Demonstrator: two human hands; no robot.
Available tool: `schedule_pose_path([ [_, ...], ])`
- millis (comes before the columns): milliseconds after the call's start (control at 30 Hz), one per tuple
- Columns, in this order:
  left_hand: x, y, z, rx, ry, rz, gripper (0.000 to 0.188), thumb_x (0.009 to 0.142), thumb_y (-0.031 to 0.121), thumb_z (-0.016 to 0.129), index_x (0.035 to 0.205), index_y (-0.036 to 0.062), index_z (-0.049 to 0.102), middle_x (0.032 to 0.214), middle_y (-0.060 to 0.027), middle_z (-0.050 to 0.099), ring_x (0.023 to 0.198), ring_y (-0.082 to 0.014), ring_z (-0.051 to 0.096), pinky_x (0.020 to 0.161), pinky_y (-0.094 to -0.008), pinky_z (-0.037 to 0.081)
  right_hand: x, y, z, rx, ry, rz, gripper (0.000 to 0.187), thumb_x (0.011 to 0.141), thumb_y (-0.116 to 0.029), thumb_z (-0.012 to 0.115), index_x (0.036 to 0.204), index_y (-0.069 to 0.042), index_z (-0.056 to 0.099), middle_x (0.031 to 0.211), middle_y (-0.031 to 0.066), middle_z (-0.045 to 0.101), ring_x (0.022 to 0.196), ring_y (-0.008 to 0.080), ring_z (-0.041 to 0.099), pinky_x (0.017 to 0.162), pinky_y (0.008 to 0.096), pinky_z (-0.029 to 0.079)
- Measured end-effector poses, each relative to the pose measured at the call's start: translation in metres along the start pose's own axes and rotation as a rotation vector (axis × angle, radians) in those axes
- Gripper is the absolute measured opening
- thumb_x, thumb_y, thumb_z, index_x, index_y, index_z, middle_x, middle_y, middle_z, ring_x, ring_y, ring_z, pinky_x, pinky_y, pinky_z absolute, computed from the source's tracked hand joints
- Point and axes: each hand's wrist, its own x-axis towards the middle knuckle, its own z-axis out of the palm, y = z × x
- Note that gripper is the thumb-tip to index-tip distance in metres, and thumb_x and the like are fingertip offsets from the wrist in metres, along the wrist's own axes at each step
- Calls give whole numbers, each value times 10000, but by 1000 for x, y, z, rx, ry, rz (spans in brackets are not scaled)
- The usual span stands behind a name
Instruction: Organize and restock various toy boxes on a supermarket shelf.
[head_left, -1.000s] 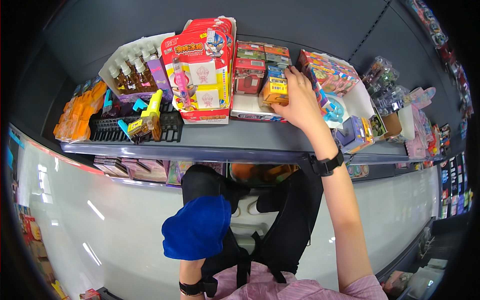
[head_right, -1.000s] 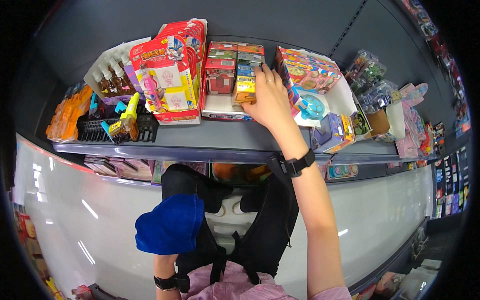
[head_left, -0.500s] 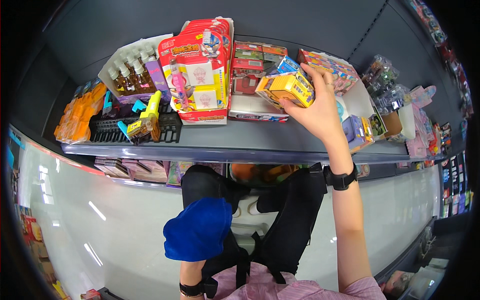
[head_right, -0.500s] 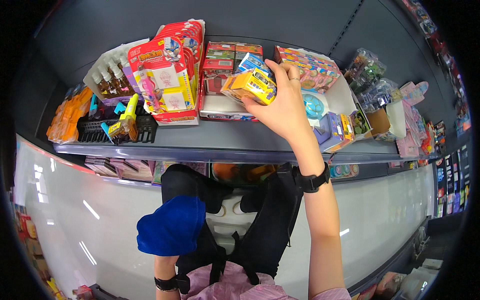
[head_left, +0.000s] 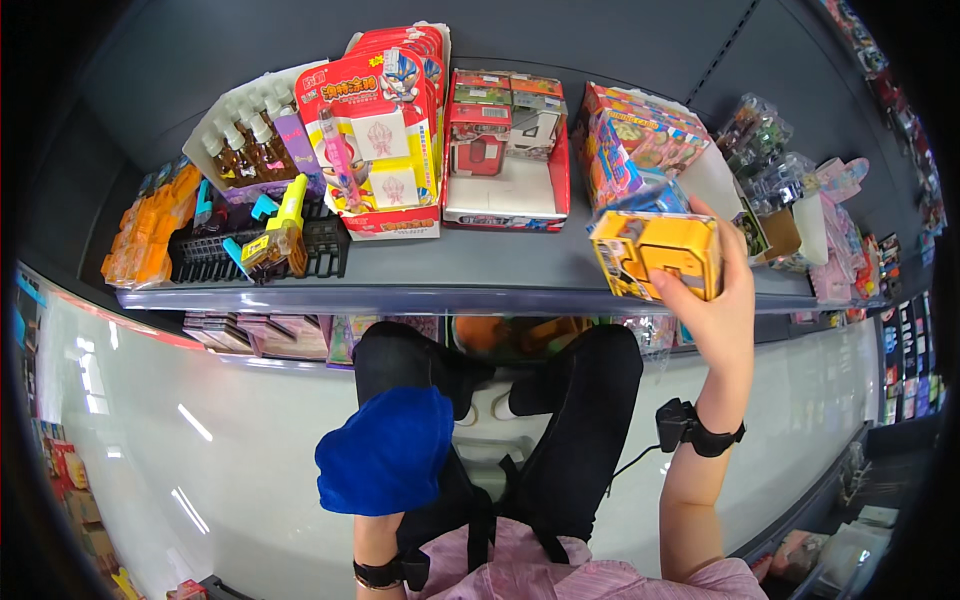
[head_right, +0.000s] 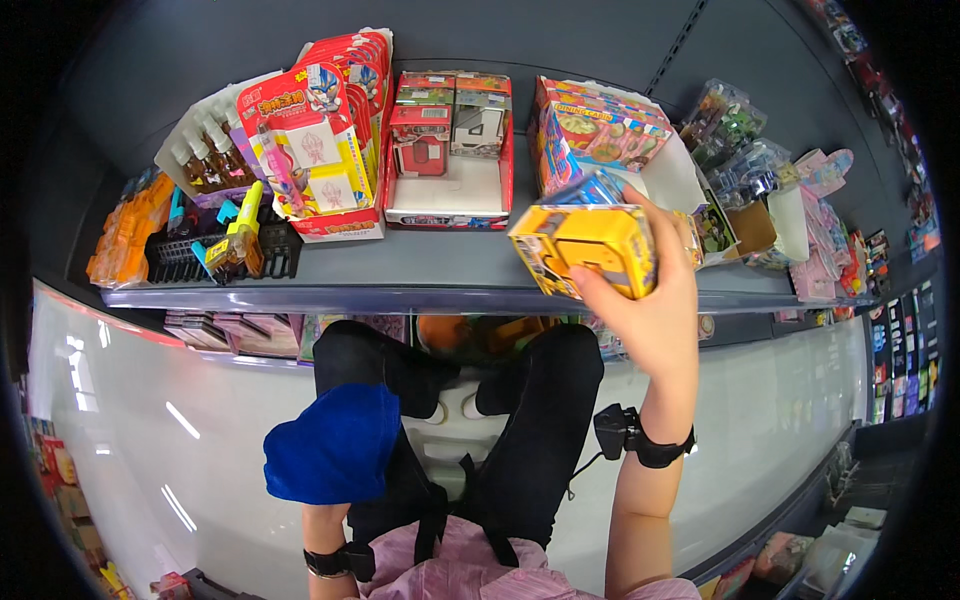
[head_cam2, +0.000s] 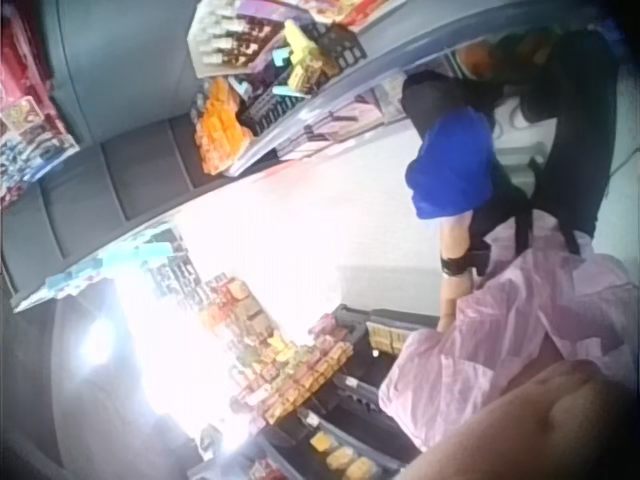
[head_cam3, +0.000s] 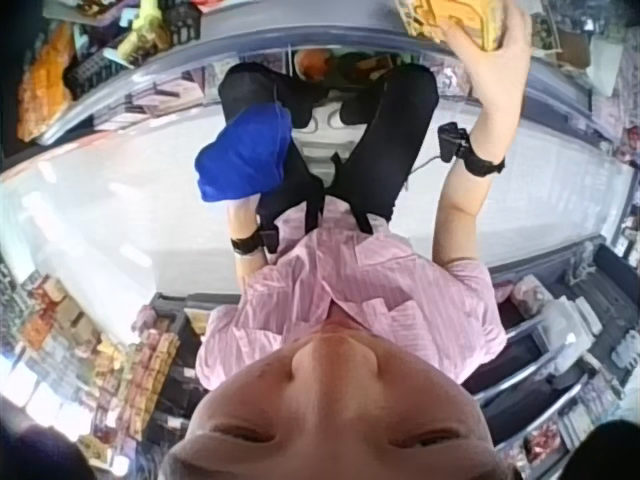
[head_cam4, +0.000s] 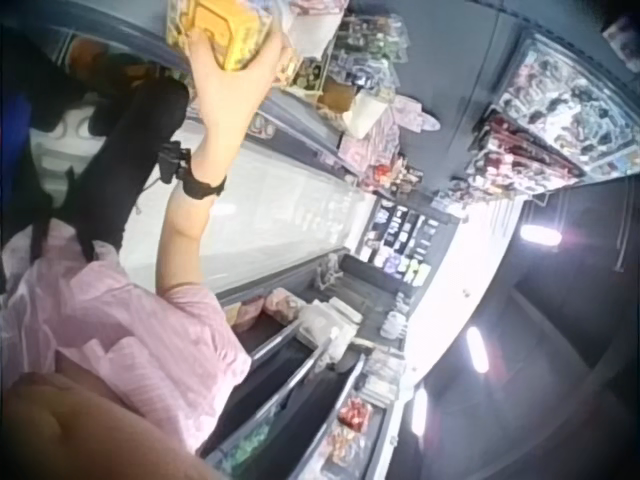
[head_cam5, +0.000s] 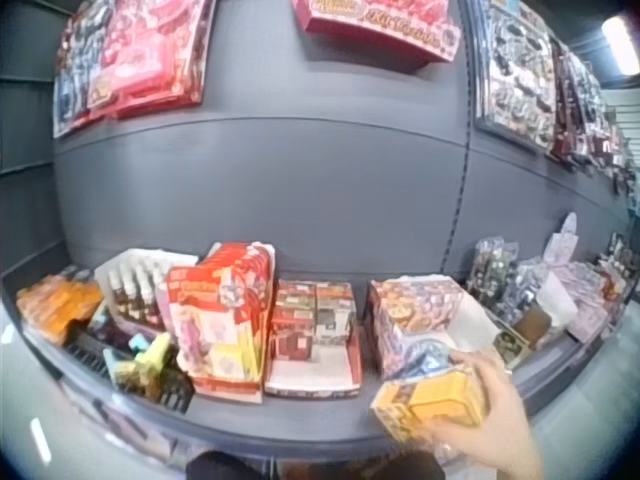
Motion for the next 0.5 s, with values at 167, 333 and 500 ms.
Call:
schedule_pose_path([
  [167,2,8,14,-181,10,-28,532,1039,217,461,1506,38,278,1517,-142,380,1377,-284,403,1144,-424,343,-7,37,-6,-260,112,80,662,707,-165,821,1264,59,540,1126,179,568,1084,268,569,925,363,479],
  [333,2,7,13,-181,1,-26,590,1052,412,366,1525,76,265,1551,-127,339,1410,-311,356,1170,-467,296,-7,31,20,-489,65,23,604,704,-196,800,1220,13,566,1189,229,534,1076,381,548,904,425,485],
  [500,0,6,13,-76,-9,-21,592,1054,419,354,1529,80,256,1557,-126,329,1417,-307,346,1176,-468,285,-3,40,39,-813,153,-94,684,718,-233,799,1302,-21,513,1258,217,529,1179,388,505,949,483,437],
])
